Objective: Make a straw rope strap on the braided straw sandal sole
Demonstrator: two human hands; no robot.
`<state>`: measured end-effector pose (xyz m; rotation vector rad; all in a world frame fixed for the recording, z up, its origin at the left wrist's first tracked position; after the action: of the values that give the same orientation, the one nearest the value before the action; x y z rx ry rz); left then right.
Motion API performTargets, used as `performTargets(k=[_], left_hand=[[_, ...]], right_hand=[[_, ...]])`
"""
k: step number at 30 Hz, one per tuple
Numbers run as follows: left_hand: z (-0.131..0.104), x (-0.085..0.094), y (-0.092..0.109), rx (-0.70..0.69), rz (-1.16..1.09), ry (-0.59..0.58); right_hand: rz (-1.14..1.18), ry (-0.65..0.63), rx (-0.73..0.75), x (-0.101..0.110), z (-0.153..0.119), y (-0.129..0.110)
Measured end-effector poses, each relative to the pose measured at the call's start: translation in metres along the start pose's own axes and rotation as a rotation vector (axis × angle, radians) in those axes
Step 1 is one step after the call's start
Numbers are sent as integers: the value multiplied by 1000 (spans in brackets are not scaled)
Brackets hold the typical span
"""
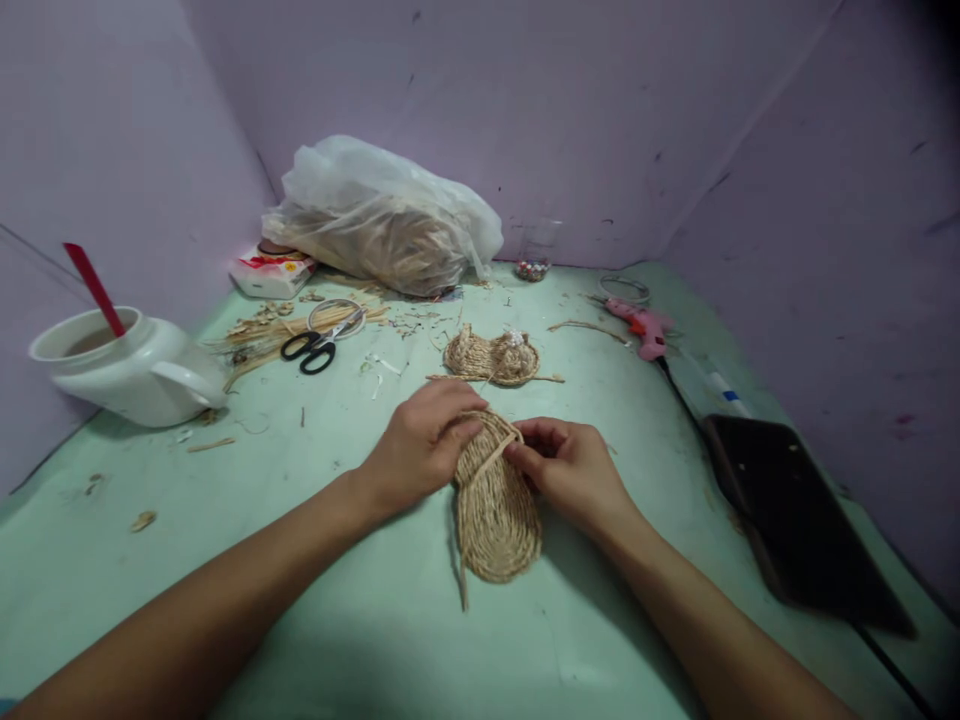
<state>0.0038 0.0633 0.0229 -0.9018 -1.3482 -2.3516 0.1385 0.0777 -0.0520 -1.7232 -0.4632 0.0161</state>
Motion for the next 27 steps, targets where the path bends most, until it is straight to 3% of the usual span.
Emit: performTargets(k=[2,6,9,13,15,20,27], left_hand=[[-2,10,-1,90,80,48],[-15,-8,-18,398,135,-260],[-28,-25,-26,508,-37,-420],[-32,-37,-30,548,-319,-479],[-28,-30,-32,551,-315,-437],[-10,12,-32,408,-55,-122],[-10,-7,-57,544,-515,-57]], right_hand=[[53,38,-46,6,3,3],[124,50,-84,10,5,5],[135,72,-102,13,6,7],[173,64,-98,12,6,7],[202,52,-120,11,5,8],[254,-6,-188,3,3,10],[253,-20,-178,1,4,11]])
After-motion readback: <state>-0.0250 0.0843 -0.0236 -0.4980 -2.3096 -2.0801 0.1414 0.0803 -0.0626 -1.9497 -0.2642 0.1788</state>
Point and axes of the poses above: each hand's wrist, its own z-axis towards the middle knuckle, its own x-axis out of the back of the hand, y = z × x, the point moved 9 cm from there along z, towards the middle knuckle, and after that the axes turned 7 degrees about -y, right-handed, at the moved point
